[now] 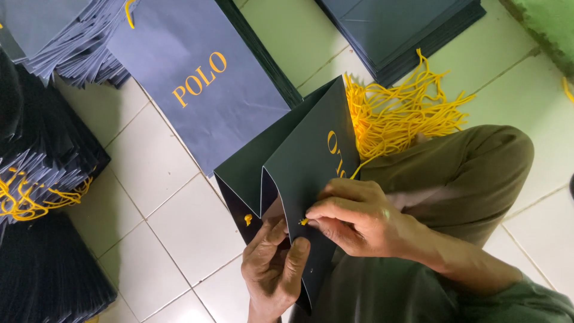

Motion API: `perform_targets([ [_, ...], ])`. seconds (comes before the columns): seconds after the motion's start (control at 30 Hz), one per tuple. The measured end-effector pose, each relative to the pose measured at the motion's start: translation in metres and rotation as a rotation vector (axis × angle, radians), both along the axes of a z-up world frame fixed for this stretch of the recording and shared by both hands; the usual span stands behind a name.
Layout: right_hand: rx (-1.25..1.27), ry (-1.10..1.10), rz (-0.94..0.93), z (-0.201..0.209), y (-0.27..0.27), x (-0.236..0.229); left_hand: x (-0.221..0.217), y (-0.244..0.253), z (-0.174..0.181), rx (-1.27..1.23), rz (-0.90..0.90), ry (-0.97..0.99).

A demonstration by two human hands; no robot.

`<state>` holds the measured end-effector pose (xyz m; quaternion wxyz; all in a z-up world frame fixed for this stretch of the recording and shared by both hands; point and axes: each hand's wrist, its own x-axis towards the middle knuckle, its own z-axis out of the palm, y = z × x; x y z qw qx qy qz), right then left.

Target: The person sits on the floor and threads yellow cord handles through the punched holes of dark blue POLO paper shopping bags, knotting the cord ends inside each bag, then sets finished bags onto stacks beside them and picks up the next bag.

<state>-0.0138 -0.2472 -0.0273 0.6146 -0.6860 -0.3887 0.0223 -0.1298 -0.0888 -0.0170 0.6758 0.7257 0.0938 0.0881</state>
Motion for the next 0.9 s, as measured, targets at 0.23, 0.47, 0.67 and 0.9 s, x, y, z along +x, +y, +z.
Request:
perform_targets([
  [0.23, -0.041, -0.004, -0.004, 0.014, -0.001, 0.004, 0.002, -0.001, 0.001, 0.128, -0.025, -0.039],
  [0.47, -0.101, -0.047, -0.041, 0.022, -0.001, 0.005, 0.002, -0.003, 0.006, 0.385, -0.097, -0.129],
  [0.67, -0.122, 0.015, -0.03, 0.029, -0.004, 0.005, 0.0, -0.01, 0.009, 0.583, -0.088, -0.204],
  [0.9, -0.161, -0.057, -0.144, 0.033, -0.005, 0.005, 0.01, -0.012, 0.026, 0.606, -0.165, -0.166],
])
